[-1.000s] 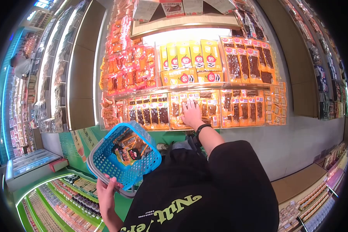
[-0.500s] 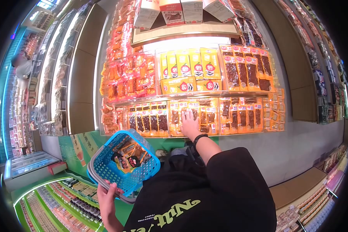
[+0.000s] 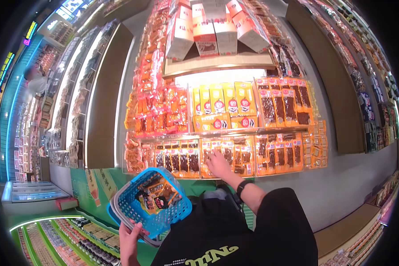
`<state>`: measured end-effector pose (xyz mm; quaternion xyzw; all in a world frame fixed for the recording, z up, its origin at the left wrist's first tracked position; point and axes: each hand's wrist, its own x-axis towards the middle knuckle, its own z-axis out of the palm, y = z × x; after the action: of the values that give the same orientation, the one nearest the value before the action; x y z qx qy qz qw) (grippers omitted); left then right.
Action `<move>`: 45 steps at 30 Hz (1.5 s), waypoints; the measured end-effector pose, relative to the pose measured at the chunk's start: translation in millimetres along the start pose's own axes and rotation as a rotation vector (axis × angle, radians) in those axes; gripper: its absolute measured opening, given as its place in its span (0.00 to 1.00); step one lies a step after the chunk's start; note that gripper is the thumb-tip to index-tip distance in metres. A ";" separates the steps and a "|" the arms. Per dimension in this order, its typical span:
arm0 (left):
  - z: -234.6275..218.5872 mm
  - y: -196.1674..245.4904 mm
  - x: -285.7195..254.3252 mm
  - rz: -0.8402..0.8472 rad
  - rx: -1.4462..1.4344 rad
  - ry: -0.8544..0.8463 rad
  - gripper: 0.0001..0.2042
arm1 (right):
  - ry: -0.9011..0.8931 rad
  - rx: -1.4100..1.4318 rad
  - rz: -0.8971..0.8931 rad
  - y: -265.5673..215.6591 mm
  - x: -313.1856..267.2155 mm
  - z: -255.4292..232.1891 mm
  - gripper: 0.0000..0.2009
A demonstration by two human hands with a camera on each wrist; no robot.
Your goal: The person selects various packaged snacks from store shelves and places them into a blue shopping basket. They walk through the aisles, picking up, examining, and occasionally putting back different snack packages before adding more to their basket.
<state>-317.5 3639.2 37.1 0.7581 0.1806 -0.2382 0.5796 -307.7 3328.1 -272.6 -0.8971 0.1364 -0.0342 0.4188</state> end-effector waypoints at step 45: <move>66.6 -1.4 -58.9 0.052 -0.112 -0.450 0.18 | -0.463 -0.353 -0.478 -128.0 -80.7 -51.4 0.07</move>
<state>-376.8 3575.5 55.3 0.6568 0.0402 -0.3759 0.6525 -366.6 3390.3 -137.7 -0.9459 -0.1715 0.0969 0.2578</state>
